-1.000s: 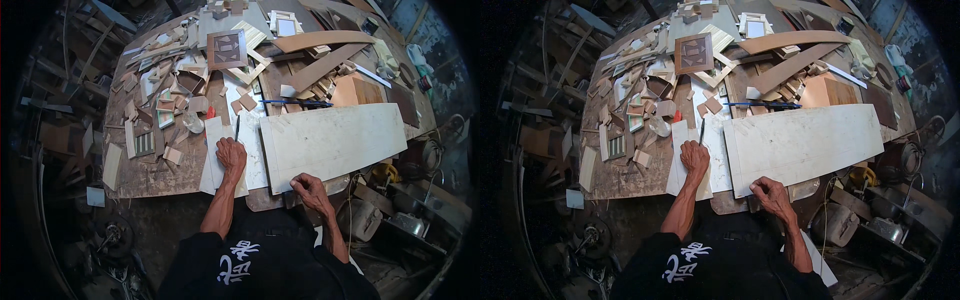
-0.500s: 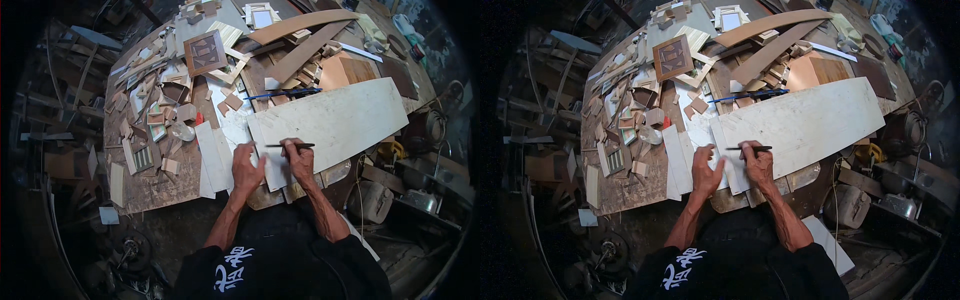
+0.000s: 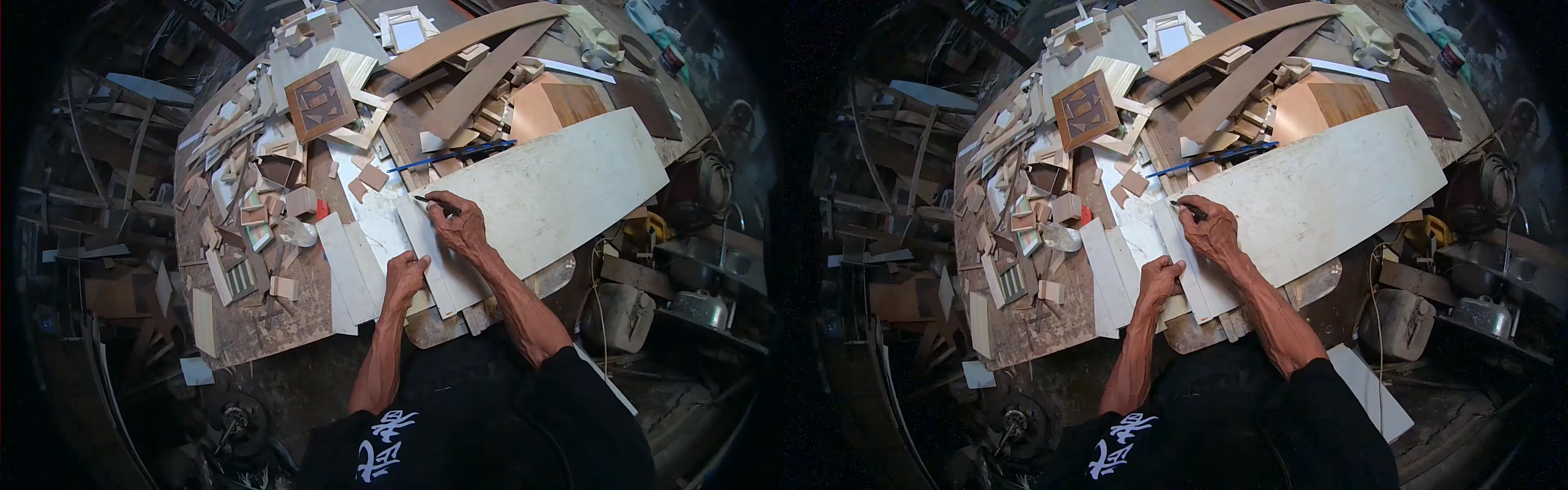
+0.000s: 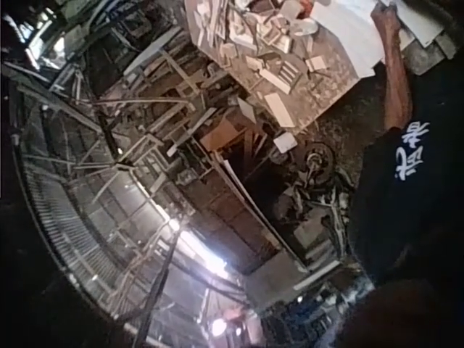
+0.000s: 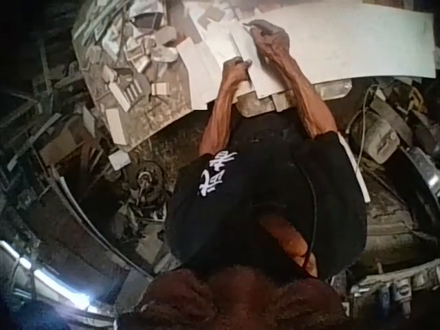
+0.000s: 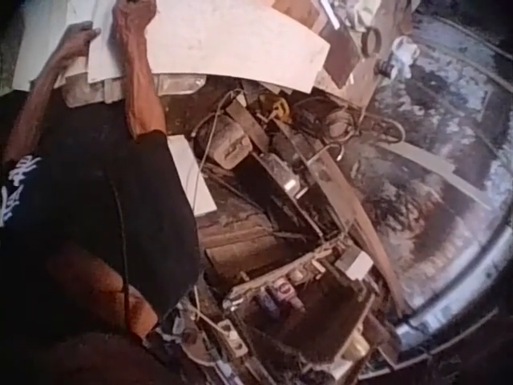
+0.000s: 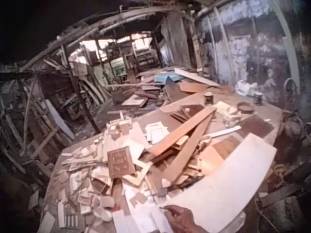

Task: Sawing a piece of wood manually using a hand saw and marking measurements with a pen.

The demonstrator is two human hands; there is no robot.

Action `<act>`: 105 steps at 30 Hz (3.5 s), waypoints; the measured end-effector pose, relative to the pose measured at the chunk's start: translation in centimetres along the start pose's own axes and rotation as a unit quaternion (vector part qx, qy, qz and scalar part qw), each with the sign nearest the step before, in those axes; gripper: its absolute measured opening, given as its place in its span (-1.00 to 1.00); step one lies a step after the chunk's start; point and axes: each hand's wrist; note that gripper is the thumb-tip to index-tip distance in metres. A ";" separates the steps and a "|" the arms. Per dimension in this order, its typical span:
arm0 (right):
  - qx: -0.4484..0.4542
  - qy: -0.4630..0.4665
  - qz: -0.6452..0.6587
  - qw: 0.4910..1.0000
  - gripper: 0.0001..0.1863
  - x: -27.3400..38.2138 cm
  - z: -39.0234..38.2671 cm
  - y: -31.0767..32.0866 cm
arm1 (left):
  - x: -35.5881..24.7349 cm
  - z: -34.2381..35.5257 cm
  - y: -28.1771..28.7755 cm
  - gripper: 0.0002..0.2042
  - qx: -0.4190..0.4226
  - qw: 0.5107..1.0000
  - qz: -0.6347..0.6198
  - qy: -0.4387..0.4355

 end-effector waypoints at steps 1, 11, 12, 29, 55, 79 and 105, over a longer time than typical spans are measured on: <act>0.000 -0.001 -0.001 1.000 -0.71 -0.2 0.1 0.0 | -0.4 -0.3 0.0 -0.79 0.001 1.000 0.000 0.000; 0.019 -0.006 0.008 1.000 -0.70 0.1 0.4 -0.7 | -0.4 -0.1 0.2 -0.80 0.043 0.998 -0.035 0.019; 0.021 -0.002 -0.002 1.000 -0.70 0.1 0.4 -0.7 | -0.5 -0.2 0.2 -0.81 0.038 0.999 -0.029 0.019; -0.078 -0.031 0.056 0.995 -0.71 -2.9 1.3 -2.9 | -1.2 -0.7 0.2 -0.79 0.050 0.998 -0.025 0.029; 0.167 -0.017 -0.179 0.970 -0.75 6.4 -15.0 8.2 | -1.4 -0.7 0.3 -0.82 0.022 0.999 0.018 0.017; 0.052 -0.108 0.148 0.982 -0.78 7.0 -11.2 7.4 | -1.8 -10.7 0.8 -0.76 0.133 0.956 0.133 -0.223; -0.148 0.168 0.208 0.952 -0.71 18.8 -11.5 15.1 | -3.5 -28.5 2.7 -0.76 0.685 0.526 -0.131 -0.487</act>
Point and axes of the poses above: each hand's wrist, its own z-axis towards the middle knuckle, its own y-axis out of the back of the hand, x = y × z, and after that the axes turned 15 degrees about y, right-handed
